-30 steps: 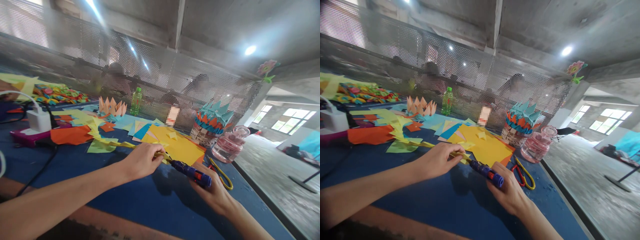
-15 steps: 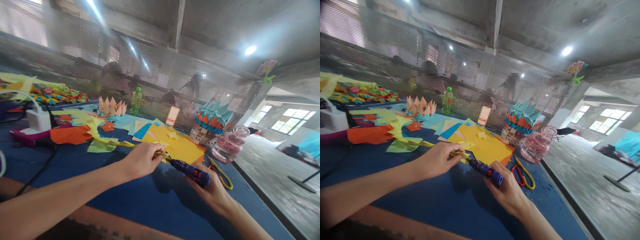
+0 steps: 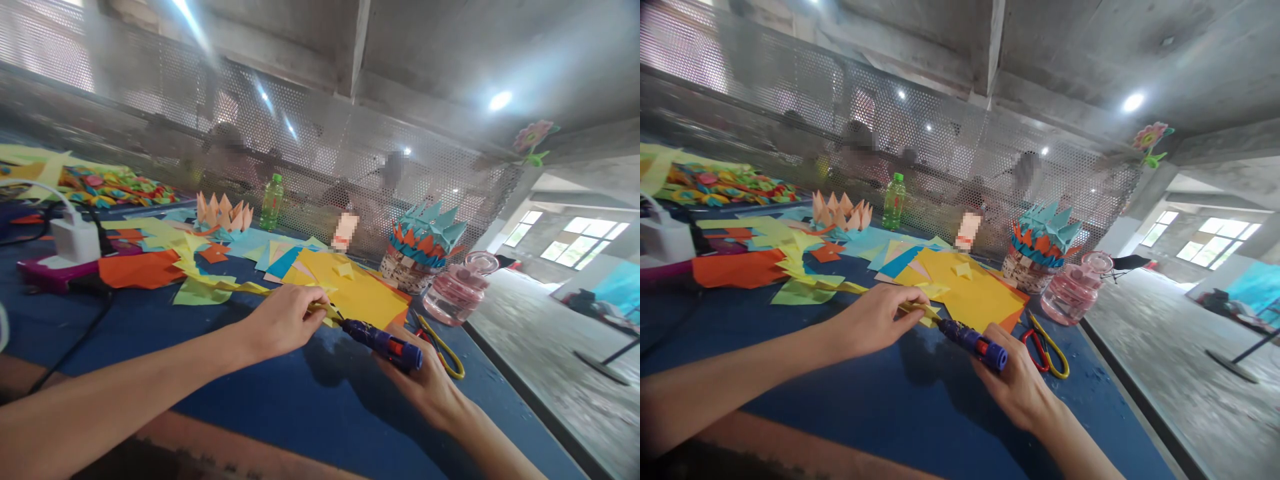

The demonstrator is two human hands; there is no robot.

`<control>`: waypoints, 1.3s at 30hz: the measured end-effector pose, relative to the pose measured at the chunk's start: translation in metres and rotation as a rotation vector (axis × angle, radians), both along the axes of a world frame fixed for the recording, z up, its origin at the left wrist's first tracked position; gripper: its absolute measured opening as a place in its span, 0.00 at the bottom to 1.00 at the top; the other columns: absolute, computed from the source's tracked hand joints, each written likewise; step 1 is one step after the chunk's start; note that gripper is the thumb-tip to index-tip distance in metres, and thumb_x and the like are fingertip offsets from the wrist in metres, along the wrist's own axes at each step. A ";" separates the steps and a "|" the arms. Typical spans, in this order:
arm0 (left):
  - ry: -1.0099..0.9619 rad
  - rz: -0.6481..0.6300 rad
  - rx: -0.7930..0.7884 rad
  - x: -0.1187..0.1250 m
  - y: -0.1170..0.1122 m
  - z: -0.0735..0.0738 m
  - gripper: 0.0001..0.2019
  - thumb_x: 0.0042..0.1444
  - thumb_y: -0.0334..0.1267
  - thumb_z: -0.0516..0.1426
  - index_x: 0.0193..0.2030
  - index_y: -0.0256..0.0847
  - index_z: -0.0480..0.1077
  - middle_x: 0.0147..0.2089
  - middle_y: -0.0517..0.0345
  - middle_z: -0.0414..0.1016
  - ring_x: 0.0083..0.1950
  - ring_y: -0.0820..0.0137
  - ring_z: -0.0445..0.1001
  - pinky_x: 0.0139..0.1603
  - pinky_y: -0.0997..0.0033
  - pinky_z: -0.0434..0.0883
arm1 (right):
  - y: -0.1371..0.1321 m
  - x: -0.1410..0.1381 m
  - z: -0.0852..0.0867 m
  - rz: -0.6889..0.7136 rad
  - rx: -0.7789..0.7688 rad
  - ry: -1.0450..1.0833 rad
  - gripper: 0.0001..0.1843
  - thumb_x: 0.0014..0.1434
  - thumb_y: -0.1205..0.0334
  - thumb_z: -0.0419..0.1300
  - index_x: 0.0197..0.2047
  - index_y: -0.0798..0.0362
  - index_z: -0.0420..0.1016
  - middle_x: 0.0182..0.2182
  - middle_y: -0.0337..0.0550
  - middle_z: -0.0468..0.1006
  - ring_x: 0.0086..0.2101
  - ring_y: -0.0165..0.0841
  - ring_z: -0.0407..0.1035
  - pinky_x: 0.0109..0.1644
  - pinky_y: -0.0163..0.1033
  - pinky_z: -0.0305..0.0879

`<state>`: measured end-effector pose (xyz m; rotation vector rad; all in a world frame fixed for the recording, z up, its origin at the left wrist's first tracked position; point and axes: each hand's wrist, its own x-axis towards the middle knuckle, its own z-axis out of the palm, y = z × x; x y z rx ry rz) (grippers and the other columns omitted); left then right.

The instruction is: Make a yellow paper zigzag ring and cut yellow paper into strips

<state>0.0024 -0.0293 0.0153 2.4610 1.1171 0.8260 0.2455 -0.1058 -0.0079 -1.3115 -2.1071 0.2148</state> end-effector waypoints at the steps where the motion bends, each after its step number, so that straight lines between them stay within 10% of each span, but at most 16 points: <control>1: 0.000 0.001 -0.001 0.000 0.000 0.000 0.10 0.55 0.35 0.53 0.39 0.39 0.74 0.33 0.53 0.79 0.35 0.65 0.77 0.34 0.71 0.66 | 0.000 0.000 0.000 0.000 -0.028 0.002 0.08 0.62 0.59 0.53 0.33 0.52 0.65 0.27 0.38 0.68 0.27 0.30 0.60 0.30 0.35 0.59; 39: -0.011 0.069 0.092 -0.002 0.004 -0.003 0.11 0.57 0.37 0.51 0.38 0.40 0.74 0.34 0.53 0.80 0.34 0.67 0.75 0.32 0.72 0.65 | -0.001 0.006 0.007 -0.016 0.072 -0.094 0.06 0.57 0.68 0.53 0.30 0.51 0.60 0.28 0.39 0.66 0.28 0.32 0.60 0.32 0.38 0.57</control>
